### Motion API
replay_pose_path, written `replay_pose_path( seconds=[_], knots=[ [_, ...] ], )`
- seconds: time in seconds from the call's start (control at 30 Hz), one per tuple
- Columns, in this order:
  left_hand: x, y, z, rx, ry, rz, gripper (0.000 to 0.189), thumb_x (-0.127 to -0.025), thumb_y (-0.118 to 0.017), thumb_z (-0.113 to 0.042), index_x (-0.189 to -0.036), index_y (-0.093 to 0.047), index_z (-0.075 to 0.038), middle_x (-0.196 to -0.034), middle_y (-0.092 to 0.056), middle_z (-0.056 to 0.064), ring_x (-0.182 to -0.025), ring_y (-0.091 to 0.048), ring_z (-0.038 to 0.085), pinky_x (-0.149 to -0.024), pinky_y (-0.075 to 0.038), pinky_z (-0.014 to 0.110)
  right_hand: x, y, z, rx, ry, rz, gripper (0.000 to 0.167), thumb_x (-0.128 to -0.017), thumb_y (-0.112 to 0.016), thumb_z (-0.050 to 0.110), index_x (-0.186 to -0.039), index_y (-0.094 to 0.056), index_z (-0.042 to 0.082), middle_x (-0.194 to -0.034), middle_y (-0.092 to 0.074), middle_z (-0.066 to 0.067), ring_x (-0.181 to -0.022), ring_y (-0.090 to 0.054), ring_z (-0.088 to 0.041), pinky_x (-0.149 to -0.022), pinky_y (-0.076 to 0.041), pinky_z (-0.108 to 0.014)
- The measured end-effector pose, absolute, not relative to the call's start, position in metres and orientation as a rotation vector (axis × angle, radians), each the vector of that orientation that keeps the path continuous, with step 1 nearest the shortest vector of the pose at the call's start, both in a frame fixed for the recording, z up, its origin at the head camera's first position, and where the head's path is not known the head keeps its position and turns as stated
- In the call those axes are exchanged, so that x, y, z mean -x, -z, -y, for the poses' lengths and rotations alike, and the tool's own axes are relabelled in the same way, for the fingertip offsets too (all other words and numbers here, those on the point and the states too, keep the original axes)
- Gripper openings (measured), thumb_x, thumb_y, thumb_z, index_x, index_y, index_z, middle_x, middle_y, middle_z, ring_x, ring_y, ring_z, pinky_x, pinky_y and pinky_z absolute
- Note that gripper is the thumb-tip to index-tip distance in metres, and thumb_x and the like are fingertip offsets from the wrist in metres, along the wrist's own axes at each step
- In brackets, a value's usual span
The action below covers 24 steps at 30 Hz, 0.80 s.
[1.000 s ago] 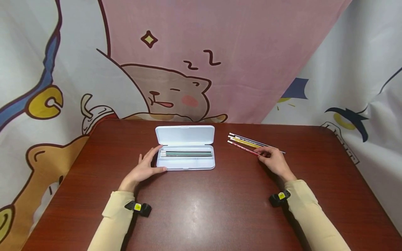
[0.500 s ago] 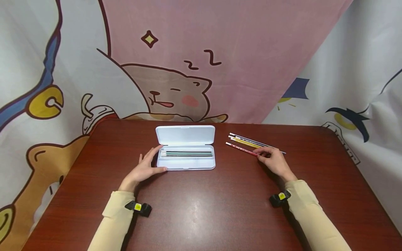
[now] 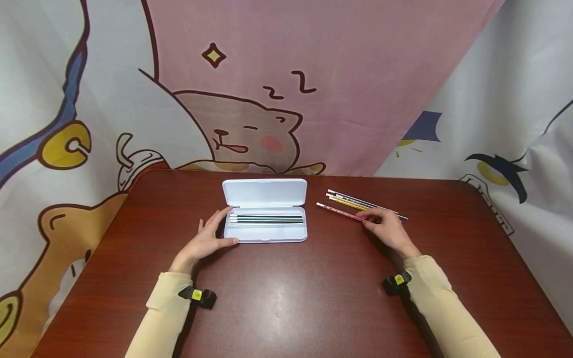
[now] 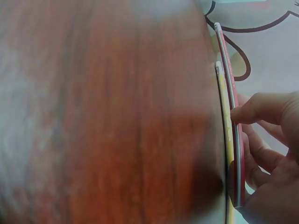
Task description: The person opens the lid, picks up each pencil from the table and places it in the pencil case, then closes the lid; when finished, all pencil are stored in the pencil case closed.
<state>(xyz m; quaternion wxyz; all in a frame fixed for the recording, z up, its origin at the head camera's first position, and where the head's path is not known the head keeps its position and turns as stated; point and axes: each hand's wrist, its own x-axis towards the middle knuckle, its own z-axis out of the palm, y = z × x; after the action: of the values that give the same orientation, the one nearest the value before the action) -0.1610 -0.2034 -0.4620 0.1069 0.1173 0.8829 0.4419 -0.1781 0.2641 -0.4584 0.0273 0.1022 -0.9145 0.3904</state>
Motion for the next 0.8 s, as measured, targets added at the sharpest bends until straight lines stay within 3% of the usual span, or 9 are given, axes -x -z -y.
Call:
replay_pose_path(
  seconds=[0.5, 0.8],
  knots=[
    [0.161, 0.462, 0.203, -0.338, -1.297, -2.598, 0.087, -0.08, -0.077, -0.021, -0.15, -0.028, -0.009, -0.153, -0.02, 0.028, -0.143, -0.004, 0.042, -0.108, 0.016, 0.058, 0.182, 0.451, -0.243, -0.439, -1.257, 2.776, 0.022, -0.083, -0.066, -0.008, -0.1, -0.074, 0.003, -0.097, -0.068, -0.011, -0.081, -0.054, -0.02, -0.067, -0.043, -0.025],
    [0.161, 0.463, 0.203, -0.337, -1.298, -2.602, 0.087, -0.08, -0.077, -0.021, -0.15, -0.027, -0.009, -0.154, -0.021, 0.026, -0.143, -0.004, 0.042, -0.107, 0.016, 0.059, 0.184, 0.452, -0.236, -0.435, -1.3, 2.774, 0.022, -0.083, -0.065, -0.008, -0.1, -0.074, 0.003, -0.096, -0.068, -0.011, -0.076, -0.055, -0.02, -0.063, -0.045, -0.024]
  ],
)
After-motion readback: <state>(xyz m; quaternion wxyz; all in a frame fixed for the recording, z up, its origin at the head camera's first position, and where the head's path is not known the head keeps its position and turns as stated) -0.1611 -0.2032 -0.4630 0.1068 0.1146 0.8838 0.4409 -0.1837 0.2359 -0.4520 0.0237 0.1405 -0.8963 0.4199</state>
